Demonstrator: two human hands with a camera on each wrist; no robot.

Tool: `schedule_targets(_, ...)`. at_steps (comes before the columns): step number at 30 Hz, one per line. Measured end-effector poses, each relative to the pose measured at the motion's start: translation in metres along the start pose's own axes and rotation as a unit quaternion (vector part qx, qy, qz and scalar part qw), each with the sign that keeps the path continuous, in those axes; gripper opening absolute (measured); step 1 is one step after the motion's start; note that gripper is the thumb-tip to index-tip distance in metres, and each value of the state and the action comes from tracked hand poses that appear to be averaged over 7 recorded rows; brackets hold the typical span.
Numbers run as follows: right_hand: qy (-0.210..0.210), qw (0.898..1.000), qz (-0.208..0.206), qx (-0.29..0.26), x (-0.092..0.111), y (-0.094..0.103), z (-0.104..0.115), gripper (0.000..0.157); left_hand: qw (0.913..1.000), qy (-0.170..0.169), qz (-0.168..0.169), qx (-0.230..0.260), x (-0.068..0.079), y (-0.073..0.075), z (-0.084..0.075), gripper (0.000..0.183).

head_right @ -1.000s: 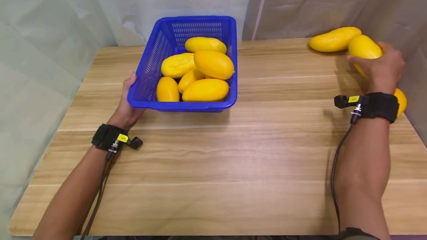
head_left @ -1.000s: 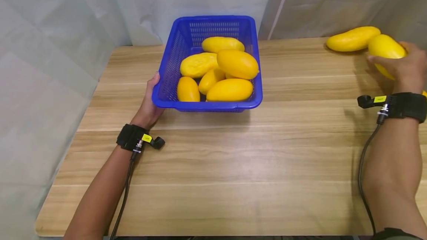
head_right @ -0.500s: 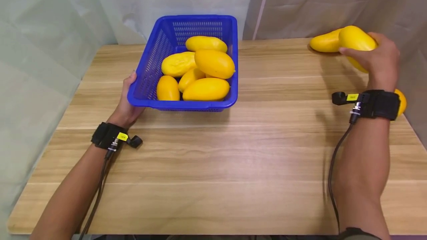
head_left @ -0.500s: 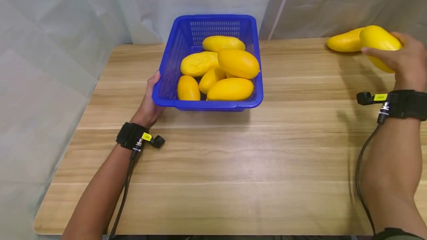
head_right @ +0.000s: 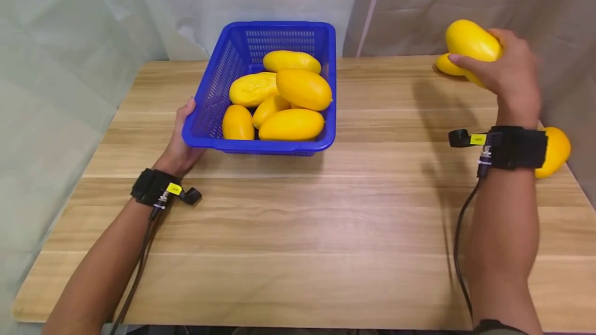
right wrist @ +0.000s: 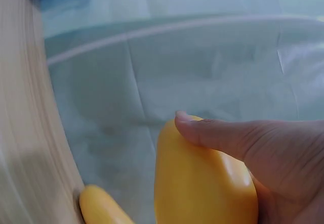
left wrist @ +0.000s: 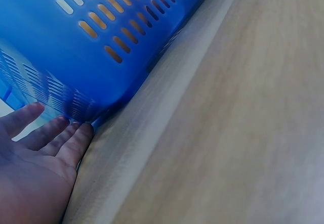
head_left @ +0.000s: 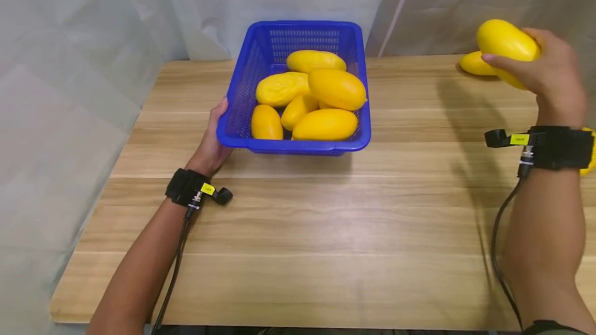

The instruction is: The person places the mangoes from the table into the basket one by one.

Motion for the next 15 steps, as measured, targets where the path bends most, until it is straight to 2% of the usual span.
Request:
schedule_targets(4,0.025,1.000,0.010,0.003,0.004,-0.008,0.017,0.088,1.0000,-0.004,0.001,0.005,0.001,-0.002,-0.001,0.069)
schedule_targets(10,0.054,0.996,0.009,0.073,0.011,-0.018,0.040,0.089,1.0000,-0.009,0.001,0.001,0.001,-0.005,-0.003,0.068)
schedule_targets(15,0.089,0.991,0.010,0.095,0.014,-0.024,0.052,0.088,0.9998,-0.017,-0.004,0.000,0.001,-0.006,-0.002,0.067)
Point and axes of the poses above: each hand's wrist, its own x-axis away from the middle knuckle, its own y-axis out of the back of the hand, z = x × y, the point moved 7 cm from there along -x, towards the middle knuckle, and after that the axes turned 5 degrees about x, right-handed, at the moved point
